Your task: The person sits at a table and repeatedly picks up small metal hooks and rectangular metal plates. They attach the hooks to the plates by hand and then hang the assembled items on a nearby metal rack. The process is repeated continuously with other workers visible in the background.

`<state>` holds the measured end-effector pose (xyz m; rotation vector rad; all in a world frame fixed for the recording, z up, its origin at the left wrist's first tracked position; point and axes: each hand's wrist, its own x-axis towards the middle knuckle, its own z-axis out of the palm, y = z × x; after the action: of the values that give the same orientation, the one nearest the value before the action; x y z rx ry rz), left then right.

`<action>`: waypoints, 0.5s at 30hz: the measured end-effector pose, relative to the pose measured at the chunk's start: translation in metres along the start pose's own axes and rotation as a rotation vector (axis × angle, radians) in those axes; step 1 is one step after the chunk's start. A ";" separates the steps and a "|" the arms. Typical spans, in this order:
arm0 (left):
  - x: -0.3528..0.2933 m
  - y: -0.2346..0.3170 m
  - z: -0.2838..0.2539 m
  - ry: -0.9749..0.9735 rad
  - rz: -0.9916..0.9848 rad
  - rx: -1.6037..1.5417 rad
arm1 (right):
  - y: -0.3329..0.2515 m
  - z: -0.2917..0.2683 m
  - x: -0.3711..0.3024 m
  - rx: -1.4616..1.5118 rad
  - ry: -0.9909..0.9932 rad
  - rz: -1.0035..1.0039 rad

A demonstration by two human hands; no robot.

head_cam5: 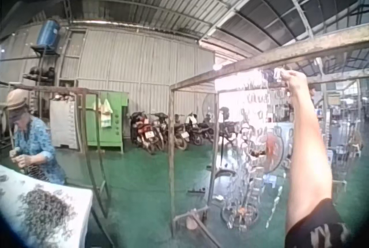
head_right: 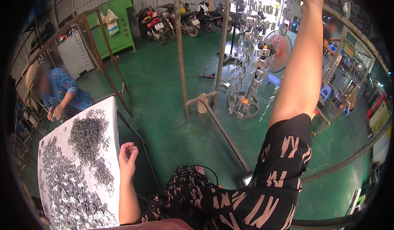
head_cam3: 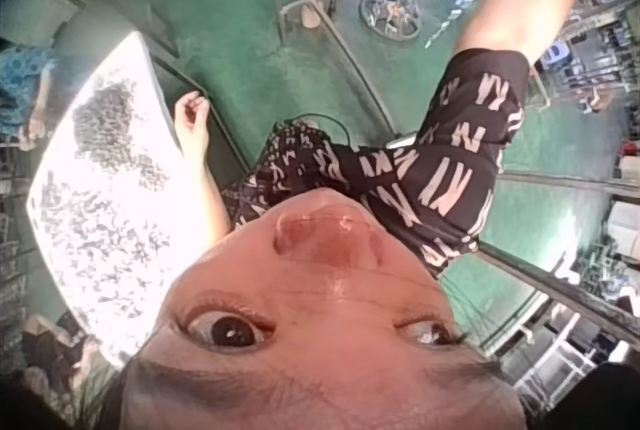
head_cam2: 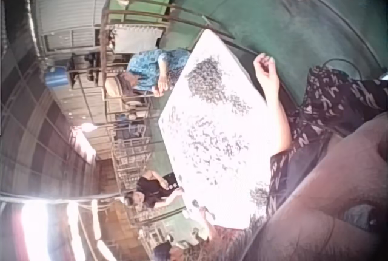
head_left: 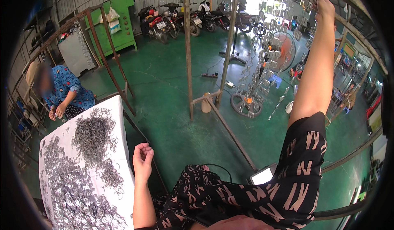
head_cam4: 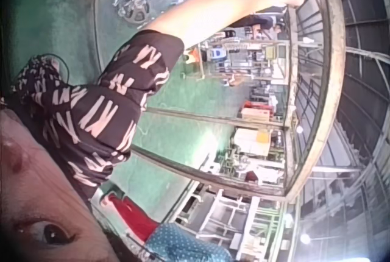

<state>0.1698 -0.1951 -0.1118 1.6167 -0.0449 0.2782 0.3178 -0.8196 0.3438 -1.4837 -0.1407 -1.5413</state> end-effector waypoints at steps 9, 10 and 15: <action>-0.006 -0.001 -0.004 0.019 -0.011 0.022 | -0.030 0.009 -0.026 -0.208 0.048 -0.211; -0.006 0.001 -0.003 0.020 -0.013 0.025 | -0.033 0.010 -0.031 -0.101 0.077 -0.158; -0.010 -0.003 -0.001 -0.001 -0.039 0.027 | -0.017 -0.006 -0.008 -0.077 0.079 -0.129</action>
<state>0.1603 -0.1951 -0.1167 1.6430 -0.0102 0.2493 0.3003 -0.8105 0.3443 -1.4960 -0.1346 -1.7235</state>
